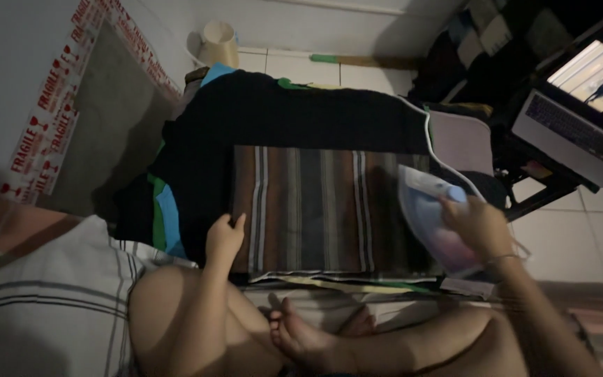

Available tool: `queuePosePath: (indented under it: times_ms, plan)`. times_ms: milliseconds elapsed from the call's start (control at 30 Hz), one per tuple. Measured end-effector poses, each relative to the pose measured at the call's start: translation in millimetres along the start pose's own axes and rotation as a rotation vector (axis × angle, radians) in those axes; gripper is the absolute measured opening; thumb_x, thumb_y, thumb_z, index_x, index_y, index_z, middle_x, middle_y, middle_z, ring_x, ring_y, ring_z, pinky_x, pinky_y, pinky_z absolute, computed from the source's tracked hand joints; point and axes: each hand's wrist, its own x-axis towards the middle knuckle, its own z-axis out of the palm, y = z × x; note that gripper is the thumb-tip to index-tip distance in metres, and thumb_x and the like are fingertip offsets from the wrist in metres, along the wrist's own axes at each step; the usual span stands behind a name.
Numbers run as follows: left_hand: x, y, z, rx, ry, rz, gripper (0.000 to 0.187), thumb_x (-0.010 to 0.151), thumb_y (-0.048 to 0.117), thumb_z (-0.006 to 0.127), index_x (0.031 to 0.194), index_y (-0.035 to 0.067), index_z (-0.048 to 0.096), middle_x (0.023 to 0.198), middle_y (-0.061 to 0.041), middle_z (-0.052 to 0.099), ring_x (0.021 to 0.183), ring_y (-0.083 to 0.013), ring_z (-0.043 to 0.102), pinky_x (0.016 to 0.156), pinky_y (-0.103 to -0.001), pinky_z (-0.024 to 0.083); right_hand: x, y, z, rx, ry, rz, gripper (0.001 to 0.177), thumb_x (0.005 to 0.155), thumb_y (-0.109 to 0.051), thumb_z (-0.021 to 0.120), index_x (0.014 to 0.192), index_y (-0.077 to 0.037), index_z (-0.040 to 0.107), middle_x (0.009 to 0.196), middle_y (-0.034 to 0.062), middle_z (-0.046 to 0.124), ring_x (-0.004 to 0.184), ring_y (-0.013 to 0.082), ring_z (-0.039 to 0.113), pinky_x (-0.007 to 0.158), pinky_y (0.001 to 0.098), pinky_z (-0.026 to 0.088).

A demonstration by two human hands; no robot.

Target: The recorder is ironing and folding a piece of light-colored clothing while sitting on a bed.

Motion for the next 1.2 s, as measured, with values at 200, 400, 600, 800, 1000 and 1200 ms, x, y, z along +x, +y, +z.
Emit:
queuePosePath:
  times_ms: [200, 400, 600, 800, 1000, 1200]
  plan:
    - [-13, 22, -16, -0.079, 0.012, -0.039, 0.048, 0.102, 0.041, 0.056, 0.121, -0.002, 0.068, 0.116, -0.025, 0.07, 0.106, -0.0427, 0.068, 0.088, -0.048, 0.056, -23, -145, -17, 0.261, -0.193, 0.358, 0.069, 0.101, -0.062, 0.05, 0.096, 0.003, 0.072, 0.089, 0.0283, 0.075, 0.084, 0.0423, 0.076, 0.076, 0.0488, 0.06]
    - [-33, 46, -25, 0.011, 0.145, -0.002, 0.048, 0.102, 0.042, 0.054, 0.119, -0.002, 0.057, 0.095, -0.024, 0.073, 0.087, -0.0411, 0.072, 0.072, -0.049, 0.058, 33, -163, -2, 0.312, -0.028, 0.336, 0.066, 0.098, -0.062, 0.054, 0.103, 0.003, 0.07, 0.098, 0.0279, 0.074, 0.091, 0.0424, 0.073, 0.08, 0.0496, 0.057]
    - [-25, 36, -3, 0.129, 0.101, 0.075, 0.04, 0.11, 0.038, 0.045, 0.117, 0.0, 0.058, 0.091, -0.022, 0.073, 0.082, -0.0384, 0.072, 0.066, -0.046, 0.059, 95, -143, 20, 0.315, 0.026, 0.285, 0.065, 0.097, -0.061, 0.058, 0.096, 0.003, 0.073, 0.096, 0.0281, 0.072, 0.091, 0.0434, 0.07, 0.081, 0.0492, 0.056]
    - [-27, 35, -7, 0.064, 0.075, 0.054, 0.037, 0.111, 0.035, 0.04, 0.109, 0.001, 0.055, 0.088, -0.02, 0.071, 0.078, -0.0381, 0.071, 0.063, -0.046, 0.059, -8, -128, 11, 0.349, -0.257, 0.203, 0.065, 0.099, -0.059, 0.052, 0.084, -0.001, 0.076, 0.076, 0.0204, 0.074, 0.071, 0.0357, 0.074, 0.074, 0.0463, 0.06]
    - [-25, 35, -3, 0.062, 0.09, 0.046, 0.036, 0.111, 0.035, 0.04, 0.107, 0.002, 0.052, 0.088, -0.019, 0.07, 0.078, -0.0378, 0.071, 0.063, -0.046, 0.058, -105, -124, 5, 0.217, -0.179, 0.243, 0.065, 0.094, -0.064, 0.06, 0.091, 0.0, 0.072, 0.078, 0.0267, 0.071, 0.077, 0.042, 0.075, 0.072, 0.05, 0.06]
    - [-26, 33, 7, 0.11, 0.163, 0.087, 0.036, 0.112, 0.034, 0.039, 0.107, 0.001, 0.052, 0.092, -0.018, 0.07, 0.074, -0.0362, 0.071, 0.058, -0.043, 0.059, -30, -108, -4, 0.241, -0.131, 0.384, 0.063, 0.096, -0.062, 0.056, 0.1, 0.0, 0.069, 0.091, 0.0264, 0.074, 0.084, 0.0408, 0.076, 0.073, 0.0511, 0.061]
